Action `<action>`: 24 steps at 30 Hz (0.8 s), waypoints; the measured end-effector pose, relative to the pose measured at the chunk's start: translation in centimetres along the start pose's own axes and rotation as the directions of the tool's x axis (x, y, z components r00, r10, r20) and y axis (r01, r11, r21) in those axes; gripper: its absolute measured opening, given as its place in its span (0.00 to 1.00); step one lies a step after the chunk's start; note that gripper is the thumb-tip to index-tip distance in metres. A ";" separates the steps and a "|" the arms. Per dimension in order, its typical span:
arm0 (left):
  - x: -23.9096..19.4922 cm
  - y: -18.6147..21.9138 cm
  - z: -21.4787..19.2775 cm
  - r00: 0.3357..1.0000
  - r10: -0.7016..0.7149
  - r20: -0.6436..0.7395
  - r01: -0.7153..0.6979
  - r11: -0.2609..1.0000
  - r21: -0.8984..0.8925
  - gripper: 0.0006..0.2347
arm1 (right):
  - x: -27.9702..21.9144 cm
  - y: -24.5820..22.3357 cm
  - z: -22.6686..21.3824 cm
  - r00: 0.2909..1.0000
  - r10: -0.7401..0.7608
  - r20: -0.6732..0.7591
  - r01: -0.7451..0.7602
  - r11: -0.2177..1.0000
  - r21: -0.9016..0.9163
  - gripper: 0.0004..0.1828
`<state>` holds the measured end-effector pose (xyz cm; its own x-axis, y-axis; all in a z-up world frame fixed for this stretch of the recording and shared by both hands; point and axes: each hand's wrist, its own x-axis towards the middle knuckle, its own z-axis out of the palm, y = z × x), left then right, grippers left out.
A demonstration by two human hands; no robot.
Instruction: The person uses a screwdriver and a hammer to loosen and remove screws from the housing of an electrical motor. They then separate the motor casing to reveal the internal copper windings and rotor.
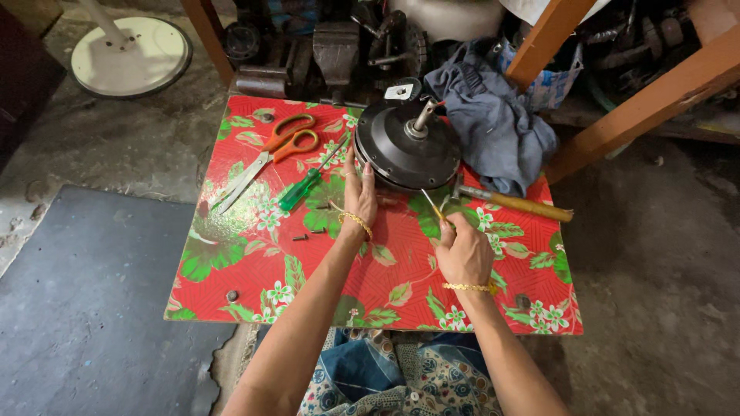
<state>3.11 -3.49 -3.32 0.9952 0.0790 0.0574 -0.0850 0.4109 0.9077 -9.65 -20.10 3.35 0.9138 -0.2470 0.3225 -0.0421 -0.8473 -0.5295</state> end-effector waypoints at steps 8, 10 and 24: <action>-0.9 0.2 -0.8 0.982 0.001 0.189 0.023 0.992 -0.125 0.42 | 0.5 -0.3 0.6 0.997 0.018 0.081 0.000 0.976 -0.219 0.07; -0.8 0.9 -0.6 0.980 0.015 0.197 0.005 0.995 -0.101 0.45 | 0.8 -0.6 0.4 0.993 0.041 0.111 -0.016 0.976 -0.216 0.07; -1.4 2.4 1.6 0.921 0.382 0.070 -0.381 0.852 0.360 0.63 | 3.2 -3.1 -2.8 0.985 0.009 0.174 0.041 0.960 -0.278 0.08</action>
<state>1.62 -4.01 -0.55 0.8879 0.1659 0.4291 -0.4341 -0.0067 0.9008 -7.71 -19.56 8.25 0.9698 -0.1686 0.1764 -0.1155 -0.9539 -0.2770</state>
